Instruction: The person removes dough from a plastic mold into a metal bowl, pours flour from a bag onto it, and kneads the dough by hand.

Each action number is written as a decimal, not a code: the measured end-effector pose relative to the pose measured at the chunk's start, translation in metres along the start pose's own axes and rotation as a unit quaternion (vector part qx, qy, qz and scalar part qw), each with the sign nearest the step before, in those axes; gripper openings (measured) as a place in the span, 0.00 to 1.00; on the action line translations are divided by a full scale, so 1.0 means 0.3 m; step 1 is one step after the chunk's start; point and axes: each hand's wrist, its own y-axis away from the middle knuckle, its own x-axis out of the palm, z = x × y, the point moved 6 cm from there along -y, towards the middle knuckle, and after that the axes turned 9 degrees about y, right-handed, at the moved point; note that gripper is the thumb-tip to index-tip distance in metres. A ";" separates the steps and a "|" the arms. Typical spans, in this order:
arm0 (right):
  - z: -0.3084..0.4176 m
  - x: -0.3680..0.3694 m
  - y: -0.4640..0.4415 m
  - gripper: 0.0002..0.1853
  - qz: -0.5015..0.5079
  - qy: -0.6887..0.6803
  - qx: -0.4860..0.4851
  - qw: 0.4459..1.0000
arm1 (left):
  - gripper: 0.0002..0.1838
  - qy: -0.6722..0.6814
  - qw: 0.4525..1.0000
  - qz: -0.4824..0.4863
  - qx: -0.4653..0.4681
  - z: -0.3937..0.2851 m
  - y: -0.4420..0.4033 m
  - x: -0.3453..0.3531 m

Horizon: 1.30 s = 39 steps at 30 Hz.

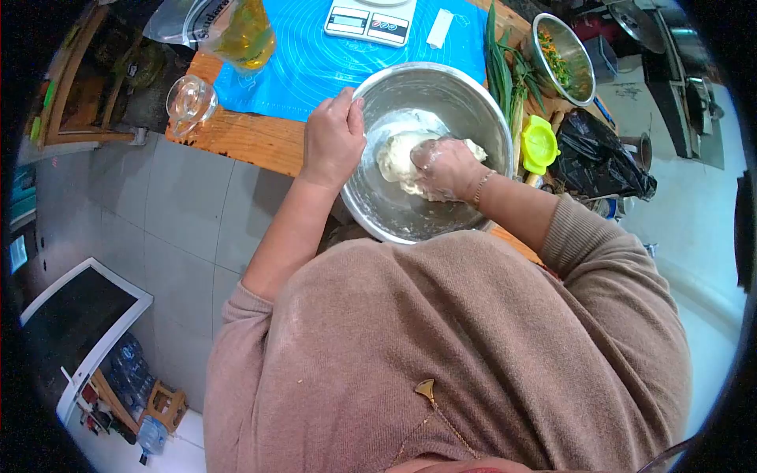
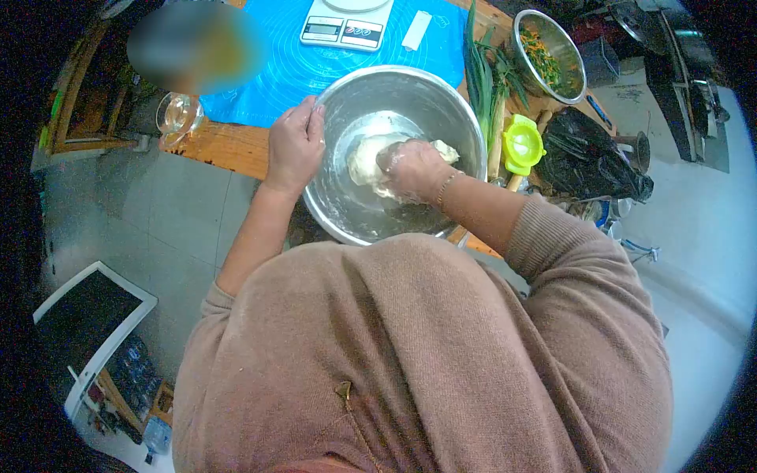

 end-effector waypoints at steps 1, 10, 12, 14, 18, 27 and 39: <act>-0.001 -0.003 -0.027 0.15 -0.004 0.007 0.010 1.000 | 0.10 0.002 1.000 -0.001 0.000 -0.001 0.000 0.000; -0.103 -0.014 -0.177 0.17 -0.104 -0.035 0.188 0.976 | 0.11 -0.015 1.000 -0.004 0.001 -0.005 0.008 -0.001; -0.121 -0.020 -0.175 0.18 -0.124 -0.077 0.255 0.956 | 0.12 -0.024 1.000 -0.009 0.010 -0.004 0.002 -0.002; -0.171 0.021 -0.185 0.16 -0.173 -0.163 0.332 0.913 | 0.12 -0.039 0.999 -0.021 0.025 0.011 0.005 0.006; -0.178 0.076 -0.260 0.11 0.048 0.207 0.092 0.973 | 0.14 -0.072 0.997 -0.007 0.012 0.005 -0.003 0.005; 0.001 0.090 0.058 0.05 -0.272 -0.619 0.094 0.731 | 0.16 -0.074 0.994 0.074 0.012 -0.008 -0.053 0.102; -0.255 -0.039 -0.122 0.13 -0.138 -0.132 0.132 0.973 | 0.21 0.143 0.983 -0.021 -0.113 -0.018 0.144 0.028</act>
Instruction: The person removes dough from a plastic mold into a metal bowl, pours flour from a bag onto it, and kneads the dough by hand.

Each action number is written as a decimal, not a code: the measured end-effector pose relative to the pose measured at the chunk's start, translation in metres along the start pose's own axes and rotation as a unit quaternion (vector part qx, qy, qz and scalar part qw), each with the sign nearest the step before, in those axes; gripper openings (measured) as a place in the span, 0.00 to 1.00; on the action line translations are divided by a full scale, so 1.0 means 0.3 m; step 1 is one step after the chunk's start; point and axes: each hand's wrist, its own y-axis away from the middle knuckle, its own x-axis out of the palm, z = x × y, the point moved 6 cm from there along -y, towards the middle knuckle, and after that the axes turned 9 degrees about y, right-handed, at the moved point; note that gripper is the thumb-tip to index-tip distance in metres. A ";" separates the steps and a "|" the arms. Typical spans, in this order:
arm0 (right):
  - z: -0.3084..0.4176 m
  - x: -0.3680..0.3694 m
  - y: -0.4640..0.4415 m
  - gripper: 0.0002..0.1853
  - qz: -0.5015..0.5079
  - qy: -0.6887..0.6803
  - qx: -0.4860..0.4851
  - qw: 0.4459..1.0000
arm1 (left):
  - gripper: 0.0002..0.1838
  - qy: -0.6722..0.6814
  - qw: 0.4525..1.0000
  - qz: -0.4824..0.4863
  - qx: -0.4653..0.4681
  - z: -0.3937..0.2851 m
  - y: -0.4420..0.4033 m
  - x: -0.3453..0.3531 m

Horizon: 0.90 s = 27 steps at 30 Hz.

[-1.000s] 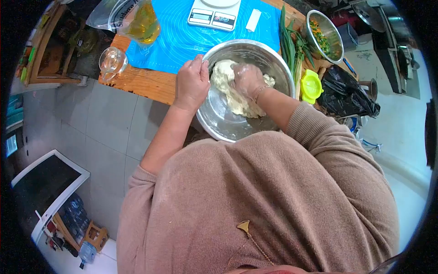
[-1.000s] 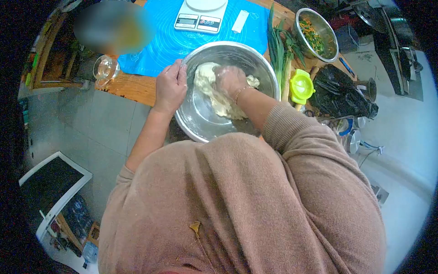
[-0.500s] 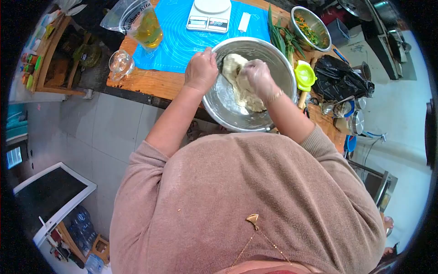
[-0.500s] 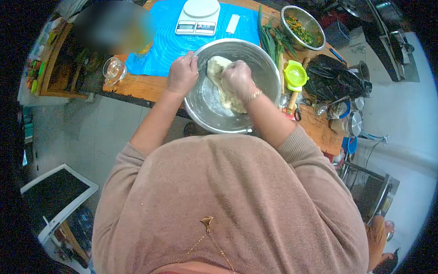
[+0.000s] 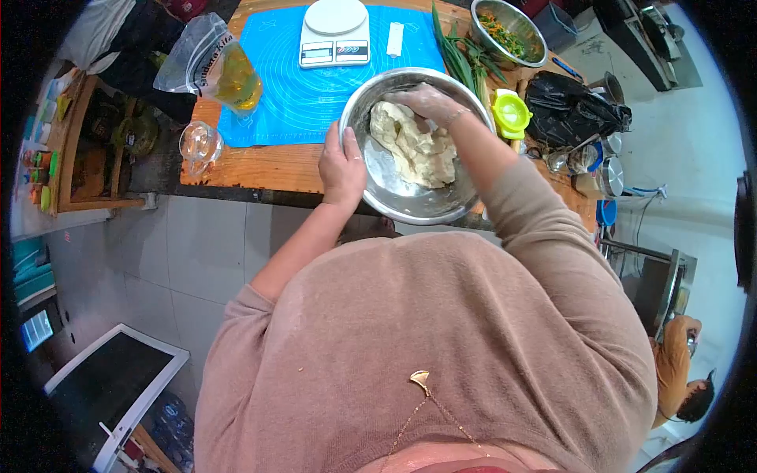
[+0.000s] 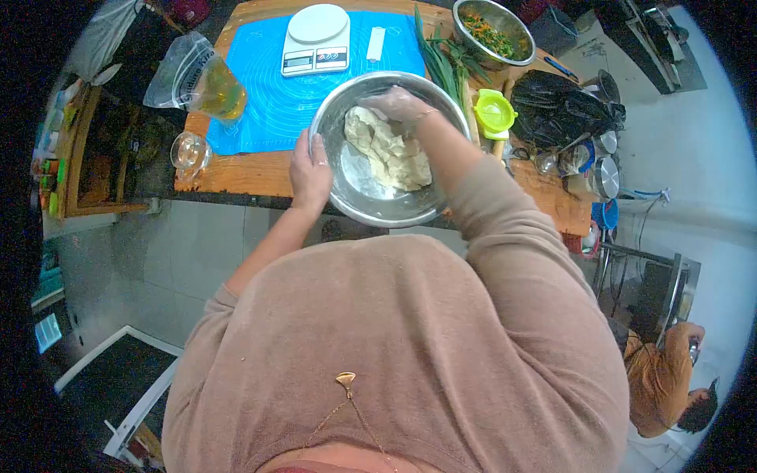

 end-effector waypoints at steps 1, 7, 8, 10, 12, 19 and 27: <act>0.044 -0.003 -0.031 0.14 0.002 0.011 -0.025 1.000 | 0.18 0.027 0.999 -0.021 0.003 0.027 -0.001 0.006; 0.296 0.064 -0.023 0.23 0.202 -0.093 0.002 0.975 | 0.19 -0.023 0.999 0.029 0.040 0.002 -0.182 -0.023; 0.384 0.020 0.047 0.22 0.219 0.023 -0.013 0.975 | 0.20 -0.043 0.996 0.049 0.053 -0.007 -0.219 -0.030; 0.446 -0.037 0.169 0.17 0.061 0.118 -0.027 0.991 | 0.20 -0.013 0.991 0.124 0.042 0.013 -0.304 -0.031; 0.400 -0.091 0.271 0.12 0.120 0.108 -0.040 0.986 | 0.20 0.002 0.985 0.169 0.039 0.040 -0.351 -0.009; 0.263 -0.004 0.283 0.07 0.124 0.127 0.000 0.984 | 0.18 -0.012 0.984 0.169 0.049 0.060 -0.360 0.006; 0.299 0.062 0.111 0.10 0.088 0.084 0.108 0.987 | 0.16 -0.003 0.981 0.186 0.053 0.038 -0.358 0.000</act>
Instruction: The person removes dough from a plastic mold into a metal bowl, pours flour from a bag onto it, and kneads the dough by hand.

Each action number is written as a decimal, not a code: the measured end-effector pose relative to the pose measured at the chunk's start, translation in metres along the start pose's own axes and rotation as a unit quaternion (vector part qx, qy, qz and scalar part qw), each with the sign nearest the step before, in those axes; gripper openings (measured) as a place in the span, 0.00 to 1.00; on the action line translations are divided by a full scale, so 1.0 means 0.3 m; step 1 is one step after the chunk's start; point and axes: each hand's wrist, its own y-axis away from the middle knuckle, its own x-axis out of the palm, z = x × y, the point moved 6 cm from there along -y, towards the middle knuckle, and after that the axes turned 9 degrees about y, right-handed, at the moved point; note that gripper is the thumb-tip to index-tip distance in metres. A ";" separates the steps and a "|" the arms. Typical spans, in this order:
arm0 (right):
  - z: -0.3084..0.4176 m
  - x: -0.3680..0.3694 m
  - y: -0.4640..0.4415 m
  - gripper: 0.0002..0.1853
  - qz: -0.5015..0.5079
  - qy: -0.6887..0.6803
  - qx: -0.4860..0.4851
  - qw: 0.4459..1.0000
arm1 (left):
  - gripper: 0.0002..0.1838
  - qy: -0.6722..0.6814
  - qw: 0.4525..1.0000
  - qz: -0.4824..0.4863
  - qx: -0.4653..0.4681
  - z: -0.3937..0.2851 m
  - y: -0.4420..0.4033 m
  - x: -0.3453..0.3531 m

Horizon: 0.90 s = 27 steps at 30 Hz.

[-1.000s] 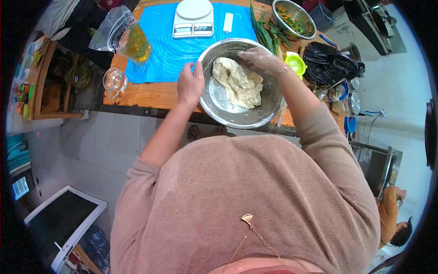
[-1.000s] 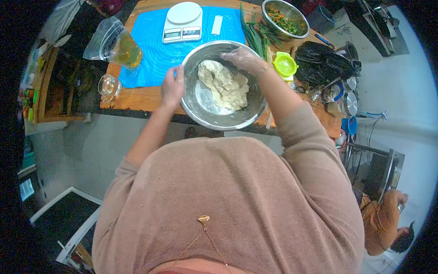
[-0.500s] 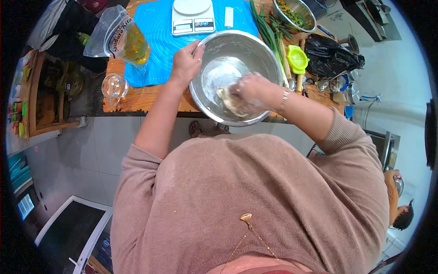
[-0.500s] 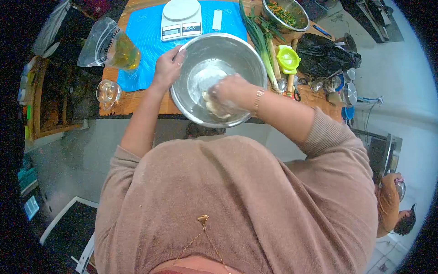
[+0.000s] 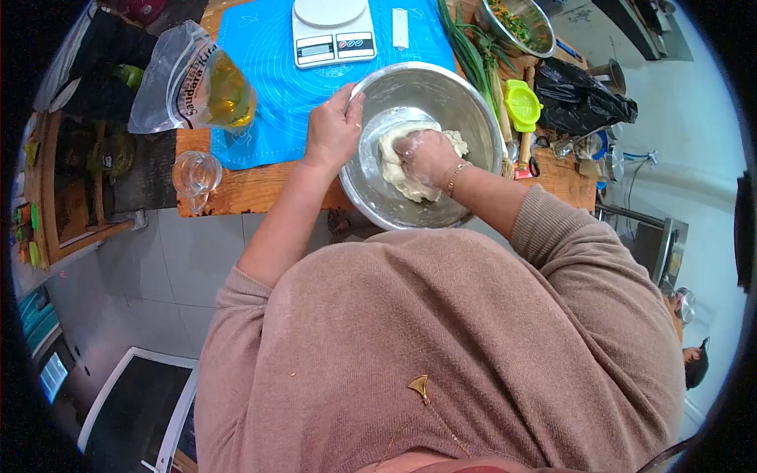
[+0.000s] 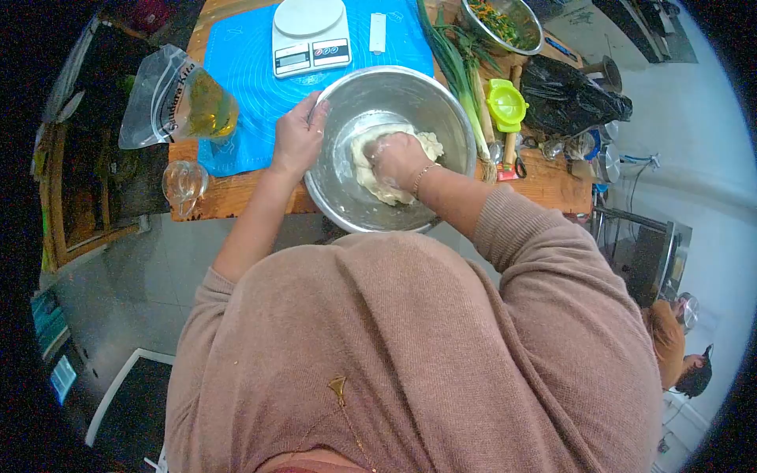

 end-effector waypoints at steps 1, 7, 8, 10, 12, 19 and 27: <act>0.001 0.000 -0.028 0.10 -0.016 -0.006 0.010 1.000 | 0.16 -0.012 1.000 -0.007 0.013 0.007 0.000 0.001; -0.046 -0.029 -0.173 0.12 -0.135 -0.077 0.143 0.977 | 0.15 -0.024 0.999 -0.002 0.021 -0.017 0.003 -0.005; -0.064 -0.040 -0.180 0.12 -0.141 -0.109 0.185 0.966 | 0.15 -0.030 0.999 -0.002 0.020 -0.014 0.005 -0.002; -0.085 -0.036 -0.191 0.11 -0.151 -0.153 0.251 0.944 | 0.15 -0.053 0.998 -0.008 0.021 -0.010 0.000 0.001; -0.139 0.013 -0.224 0.11 -0.176 -0.186 0.301 0.919 | 0.16 -0.073 0.997 -0.002 0.005 -0.015 0.013 0.007; -0.024 -0.058 -0.106 0.24 -0.126 -0.470 0.217 0.846 | 0.18 -0.161 0.987 0.009 -0.013 -0.038 0.003 0.008; -0.277 -0.068 0.087 0.20 -0.096 -0.176 0.071 0.977 | 0.19 -0.126 0.992 0.015 0.011 -0.025 -0.004 0.013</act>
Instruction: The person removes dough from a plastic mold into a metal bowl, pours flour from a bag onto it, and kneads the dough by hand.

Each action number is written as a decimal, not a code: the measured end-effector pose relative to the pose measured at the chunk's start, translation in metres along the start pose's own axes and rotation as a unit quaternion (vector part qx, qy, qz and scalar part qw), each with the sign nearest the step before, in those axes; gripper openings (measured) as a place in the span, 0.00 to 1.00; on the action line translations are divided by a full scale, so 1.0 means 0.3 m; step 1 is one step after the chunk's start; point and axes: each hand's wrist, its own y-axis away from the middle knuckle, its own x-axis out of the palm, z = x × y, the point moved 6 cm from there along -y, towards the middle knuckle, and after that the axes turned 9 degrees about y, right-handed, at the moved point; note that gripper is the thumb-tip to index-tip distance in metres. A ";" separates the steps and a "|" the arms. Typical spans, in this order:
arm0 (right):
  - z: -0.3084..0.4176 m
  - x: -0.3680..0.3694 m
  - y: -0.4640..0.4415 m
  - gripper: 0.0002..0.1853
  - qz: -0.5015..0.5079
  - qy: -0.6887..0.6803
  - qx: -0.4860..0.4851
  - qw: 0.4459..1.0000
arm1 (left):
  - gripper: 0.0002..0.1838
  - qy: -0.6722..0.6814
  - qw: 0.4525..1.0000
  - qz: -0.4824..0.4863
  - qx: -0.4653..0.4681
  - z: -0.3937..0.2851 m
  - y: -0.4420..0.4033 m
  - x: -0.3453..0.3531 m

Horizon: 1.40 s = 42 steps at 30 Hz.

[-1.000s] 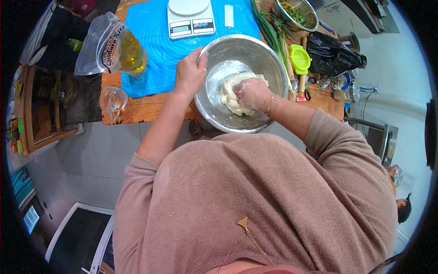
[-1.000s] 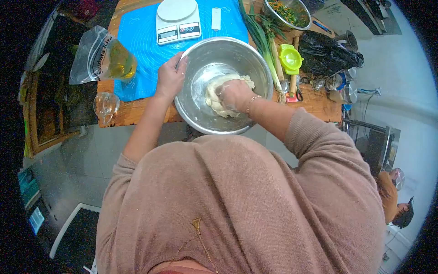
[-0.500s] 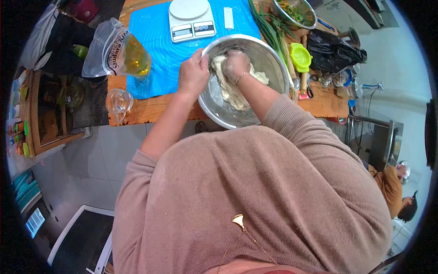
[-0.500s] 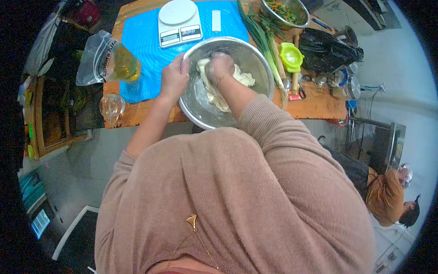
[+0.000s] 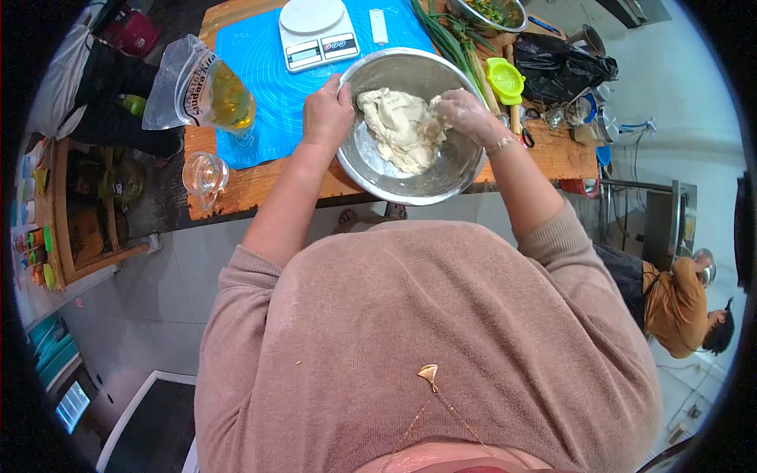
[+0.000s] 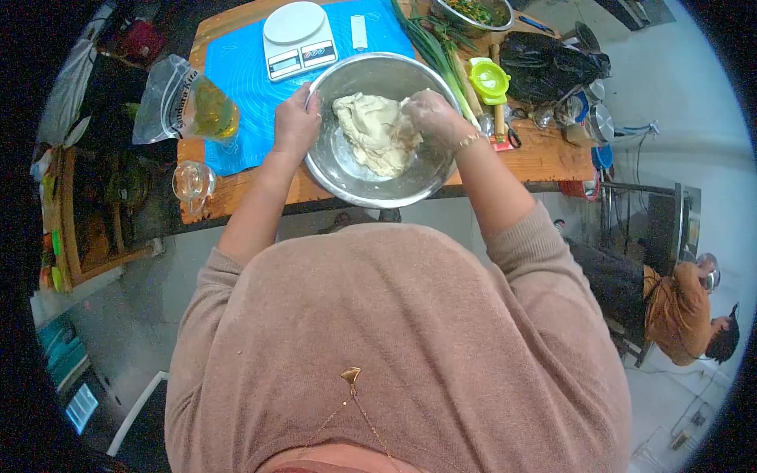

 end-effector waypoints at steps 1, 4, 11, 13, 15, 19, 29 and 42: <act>-0.058 0.083 -0.062 0.20 -0.031 0.113 -0.107 0.987 | 0.19 0.006 1.000 -0.010 0.021 0.014 -0.003 0.007; -0.002 0.087 -0.109 0.20 0.037 -0.276 0.235 0.931 | 0.20 0.001 1.000 0.006 0.025 0.022 -0.013 0.011; 0.205 0.173 -0.262 0.22 0.119 -0.109 -0.013 0.987 | 0.20 -0.053 0.999 0.006 0.005 -0.008 -0.014 0.002; 0.320 0.110 -0.113 0.22 0.166 -0.021 -0.056 0.984 | 0.19 -0.059 0.998 -0.003 0.025 -0.005 -0.016 0.001; 0.353 0.100 0.014 0.13 0.108 0.119 -0.136 0.978 | 0.18 -0.057 0.998 -0.001 0.027 -0.002 -0.013 0.005; 0.249 0.018 0.230 0.09 0.113 0.120 -0.154 0.974 | 0.17 -0.039 0.999 0.016 0.017 -0.016 -0.016 -0.004; 0.185 0.146 0.017 0.12 0.103 0.144 -0.068 0.982 | 0.17 0.022 1.000 0.021 -0.008 -0.002 -0.017 0.001; 0.123 0.148 -0.227 0.21 0.001 0.055 0.153 0.987 | 0.17 -0.045 0.999 0.022 -0.012 -0.027 -0.026 0.007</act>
